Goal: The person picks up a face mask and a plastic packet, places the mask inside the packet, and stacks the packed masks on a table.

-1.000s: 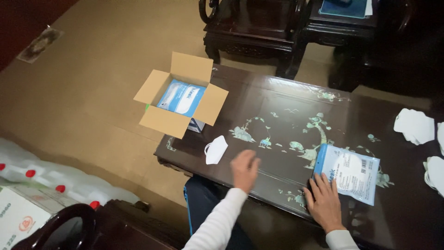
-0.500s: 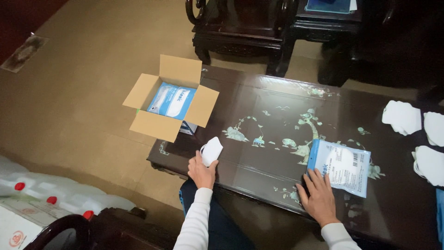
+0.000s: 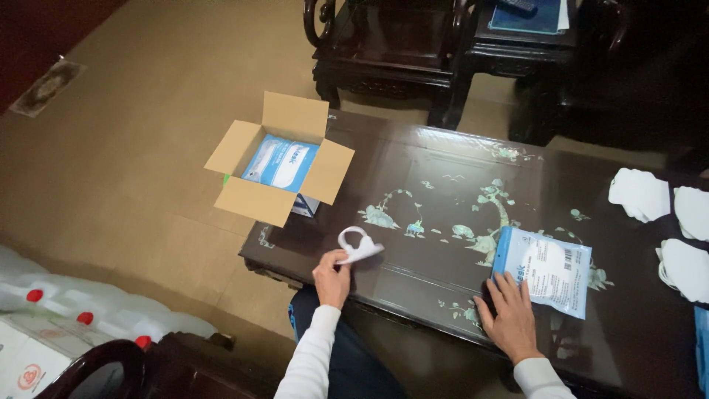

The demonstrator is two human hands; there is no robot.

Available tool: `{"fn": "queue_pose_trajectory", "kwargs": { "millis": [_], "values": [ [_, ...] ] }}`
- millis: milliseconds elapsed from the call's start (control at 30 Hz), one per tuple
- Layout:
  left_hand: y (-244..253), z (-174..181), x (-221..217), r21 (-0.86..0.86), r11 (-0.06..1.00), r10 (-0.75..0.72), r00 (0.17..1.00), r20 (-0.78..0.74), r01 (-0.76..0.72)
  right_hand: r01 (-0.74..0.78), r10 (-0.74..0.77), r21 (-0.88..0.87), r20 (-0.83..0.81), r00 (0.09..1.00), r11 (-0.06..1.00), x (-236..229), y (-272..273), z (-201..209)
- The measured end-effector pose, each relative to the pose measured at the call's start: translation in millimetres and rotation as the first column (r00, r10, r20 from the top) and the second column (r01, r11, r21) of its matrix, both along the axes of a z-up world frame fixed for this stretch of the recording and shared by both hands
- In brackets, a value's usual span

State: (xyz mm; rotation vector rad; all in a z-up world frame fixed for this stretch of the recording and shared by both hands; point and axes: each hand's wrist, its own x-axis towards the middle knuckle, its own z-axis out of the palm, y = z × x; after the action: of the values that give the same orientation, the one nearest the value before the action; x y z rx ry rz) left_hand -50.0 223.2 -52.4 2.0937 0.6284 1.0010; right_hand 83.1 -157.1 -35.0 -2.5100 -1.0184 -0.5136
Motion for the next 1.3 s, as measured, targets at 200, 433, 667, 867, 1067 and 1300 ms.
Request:
{"fn": "queue_pose_trajectory", "kwargs": {
  "millis": [200, 433, 667, 867, 1067, 1300],
  "values": [
    [-55.7, 104.9, 26.4, -0.559, 0.795, -0.362, 0.923, -0.128, 0.234, 0.263, 0.071, 0.357, -0.702, 0.709, 0.896, -9.8, 53.4, 103.9],
    [-112.8, 46.9, 103.3, -0.844, 0.454, -0.554, 0.833, -0.016, 0.286, 0.609, 0.407, 0.398, -0.904, 0.133, 0.686, 25.3, 80.1, 52.7],
    [-144.1, -21.7, 128.1, -0.953, 0.26, -0.597, 0.802, -0.033, 0.154, 0.749, 0.248, 0.303, -0.95, 0.189, 0.589, 41.0, 67.9, -16.3],
    [-137.7, -22.1, 128.0, -0.975, 0.203, -0.564, 0.825, -0.038, 0.094, 0.722, 0.309, 0.276, -0.947, 0.09, 0.634, 41.3, 68.6, -14.1],
    [-140.7, 11.0, 129.1, -0.971, 0.226, -0.614, 0.785, -0.083, 0.074, 0.731, 0.318, 0.256, -0.946, 0.057, 0.632, 34.0, 68.5, 34.7],
    [-138.5, -7.1, 128.3, -0.962, 0.246, -0.619, 0.783, -0.06, 0.121, 0.648, 0.369, 0.275, -0.929, -0.01, 0.71, 36.2, 63.4, 32.8]
  ]
}}
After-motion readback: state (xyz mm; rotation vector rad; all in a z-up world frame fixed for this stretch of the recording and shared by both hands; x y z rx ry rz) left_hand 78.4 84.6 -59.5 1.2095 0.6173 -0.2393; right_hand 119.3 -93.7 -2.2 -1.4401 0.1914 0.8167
